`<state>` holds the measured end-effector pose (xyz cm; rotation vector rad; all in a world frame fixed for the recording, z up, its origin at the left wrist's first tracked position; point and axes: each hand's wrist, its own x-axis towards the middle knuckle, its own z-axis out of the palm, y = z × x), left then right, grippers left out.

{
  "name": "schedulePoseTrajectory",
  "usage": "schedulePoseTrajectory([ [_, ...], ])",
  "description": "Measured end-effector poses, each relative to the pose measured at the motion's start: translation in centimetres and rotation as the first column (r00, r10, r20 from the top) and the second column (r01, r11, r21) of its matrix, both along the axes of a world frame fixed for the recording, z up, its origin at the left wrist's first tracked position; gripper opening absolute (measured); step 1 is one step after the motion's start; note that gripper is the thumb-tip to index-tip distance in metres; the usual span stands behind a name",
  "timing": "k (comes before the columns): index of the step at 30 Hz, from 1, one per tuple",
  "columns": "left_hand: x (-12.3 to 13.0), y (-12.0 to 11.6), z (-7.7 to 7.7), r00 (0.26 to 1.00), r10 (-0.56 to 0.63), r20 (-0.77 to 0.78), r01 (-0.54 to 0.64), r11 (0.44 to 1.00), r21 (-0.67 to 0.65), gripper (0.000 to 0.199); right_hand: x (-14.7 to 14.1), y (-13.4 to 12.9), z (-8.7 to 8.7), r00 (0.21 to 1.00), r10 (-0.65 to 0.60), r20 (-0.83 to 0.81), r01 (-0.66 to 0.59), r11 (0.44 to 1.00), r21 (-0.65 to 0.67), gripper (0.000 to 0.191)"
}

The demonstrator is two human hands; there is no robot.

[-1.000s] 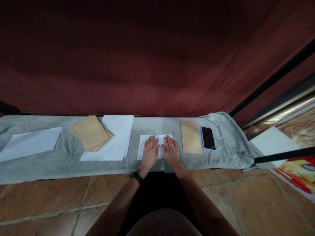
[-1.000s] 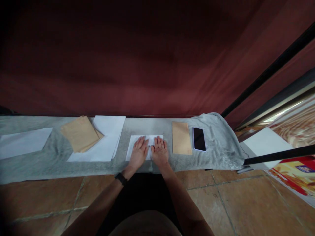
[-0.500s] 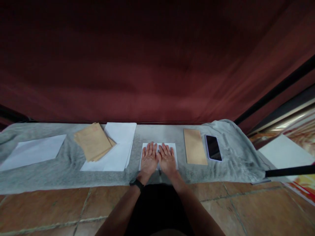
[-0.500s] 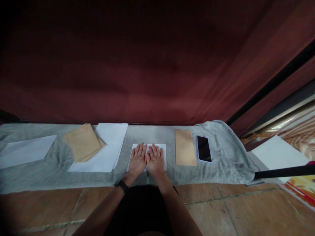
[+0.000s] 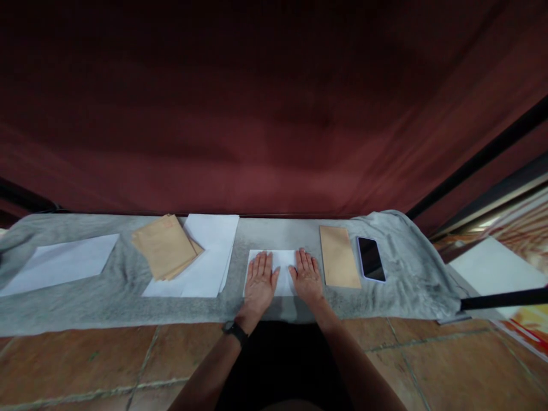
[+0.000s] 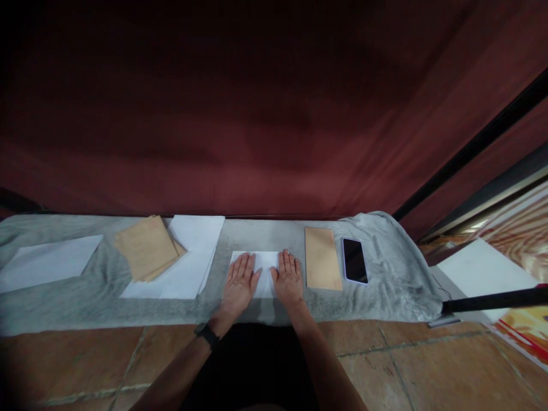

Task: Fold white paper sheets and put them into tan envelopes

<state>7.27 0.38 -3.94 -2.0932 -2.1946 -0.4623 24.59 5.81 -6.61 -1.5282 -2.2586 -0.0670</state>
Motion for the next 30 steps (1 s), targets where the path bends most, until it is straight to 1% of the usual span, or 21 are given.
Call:
schedulePoseTrajectory([
  [2,1.2,-0.4,0.1,0.994,-0.111,-0.005,0.111,0.994,-0.019,0.054,0.0,0.1,0.3,1.000,0.002,-0.006,-0.002,1.000,-0.006,0.056],
  [4,2.0,-0.7,0.1,0.989,-0.150,-0.006,0.150,0.988,-0.040,0.054,-0.2,0.1,0.7,1.000,-0.003,-0.010,0.003,1.000,-0.018,0.054],
  [7,2.2,-0.9,0.0,0.990,-0.139,-0.010,0.138,0.988,-0.064,0.055,-1.2,-0.7,1.2,1.000,-0.017,-0.018,0.015,0.998,-0.061,0.052],
  [10,1.9,-0.9,0.0,0.989,-0.144,-0.018,0.142,0.985,-0.096,0.055,-2.3,-2.2,1.6,0.998,0.063,-0.023,-0.065,0.992,-0.105,0.049],
  [12,1.6,-1.1,0.0,0.989,-0.143,-0.023,0.140,0.985,-0.098,0.055,-2.5,-3.1,1.7,0.993,0.115,-0.018,-0.116,0.987,-0.109,0.048],
  [16,0.5,-2.3,0.1,0.992,-0.122,-0.026,0.120,0.991,-0.051,0.056,-1.3,-4.0,1.6,0.994,0.108,-0.001,-0.108,0.992,-0.070,0.052],
  [20,-1.3,-3.8,-0.1,0.999,-0.038,-0.018,0.038,0.999,-0.026,0.061,0.3,-4.0,1.6,0.997,0.071,0.020,-0.070,0.997,-0.036,0.057],
  [23,-2.0,-4.6,-0.3,1.000,0.012,0.001,-0.012,1.000,-0.023,0.062,0.7,-4.2,1.7,0.998,0.049,0.027,-0.048,0.998,-0.039,0.058],
  [25,-1.8,-4.6,-0.1,0.999,0.036,0.015,-0.035,0.999,-0.014,0.061,0.7,-4.3,1.9,0.999,0.035,0.021,-0.034,0.999,-0.042,0.059],
  [27,-0.9,-4.3,0.3,0.999,0.025,0.027,-0.025,1.000,-0.005,0.059,0.6,-4.7,2.1,1.000,0.026,0.013,-0.025,0.999,-0.041,0.059],
  [28,-0.3,-4.0,0.5,1.000,-0.003,0.031,0.004,1.000,-0.006,0.058,0.5,-4.9,2.1,1.000,0.029,0.011,-0.028,0.999,-0.042,0.058],
  [30,1.1,-3.4,0.9,0.994,-0.105,0.035,0.106,0.994,-0.026,0.056,0.5,-5.6,2.2,0.997,0.069,0.019,-0.068,0.996,-0.053,0.054],
])
